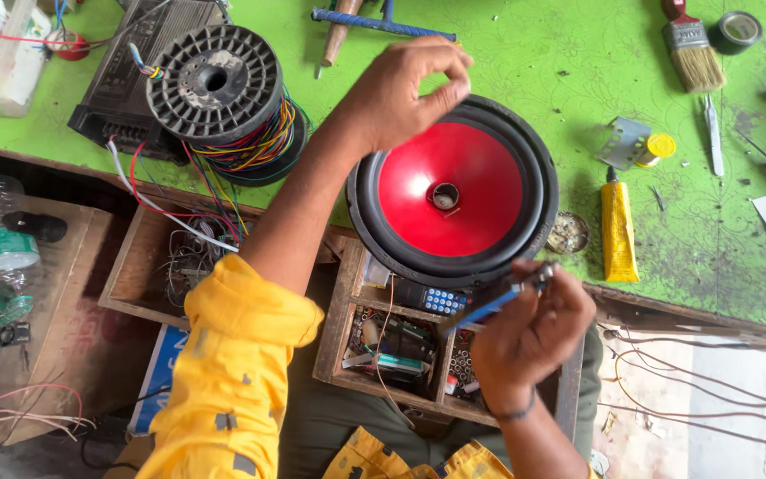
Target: The person uses pliers to repeatedly press and adjust a small metal ring around the voice coil area of a red-cone speaker. The speaker remains on the workbench throughout the clip.
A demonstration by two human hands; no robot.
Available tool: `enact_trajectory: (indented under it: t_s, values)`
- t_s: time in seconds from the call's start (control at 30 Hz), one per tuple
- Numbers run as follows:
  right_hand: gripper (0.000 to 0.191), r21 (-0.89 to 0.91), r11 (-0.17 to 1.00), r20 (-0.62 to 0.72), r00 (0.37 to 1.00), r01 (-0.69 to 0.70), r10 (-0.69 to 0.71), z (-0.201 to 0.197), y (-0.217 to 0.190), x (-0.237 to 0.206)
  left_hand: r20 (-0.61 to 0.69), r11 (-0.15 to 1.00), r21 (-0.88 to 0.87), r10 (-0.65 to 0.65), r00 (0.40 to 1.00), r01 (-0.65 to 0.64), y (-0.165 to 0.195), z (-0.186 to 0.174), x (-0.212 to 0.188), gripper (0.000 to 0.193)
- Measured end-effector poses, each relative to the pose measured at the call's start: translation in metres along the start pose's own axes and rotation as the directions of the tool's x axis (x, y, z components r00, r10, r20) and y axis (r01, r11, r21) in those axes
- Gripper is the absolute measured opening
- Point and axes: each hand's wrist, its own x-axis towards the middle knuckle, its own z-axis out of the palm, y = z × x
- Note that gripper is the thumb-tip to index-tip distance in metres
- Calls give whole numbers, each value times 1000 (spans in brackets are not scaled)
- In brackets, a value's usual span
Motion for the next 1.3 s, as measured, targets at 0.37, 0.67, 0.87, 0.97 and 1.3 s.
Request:
enact_trajectory:
  t_s: [0.37,0.67,0.87,0.97,1.3]
  values:
    - [21,-203,819,866,490,536,-106,-66,-29,184,99,981,193,14,995,-33,50,11,-48,40]
    - [35,-112,805,992,111,583,58,12,-39,225,7,979,198,44,999,-44,47,9,-55,24]
    - [36,-22,707,998,53,707,-23,11,-36,224,13,978,208,19,1000,-22,44,9,-58,21]
    - [34,-95,603,995,86,792,44,13,-32,226,-29,976,215,38,999,-31,42,7,-61,21]
    - [36,82,624,996,-91,777,-18,46,-15,221,-50,982,184,55,997,-45,37,7,-60,16]
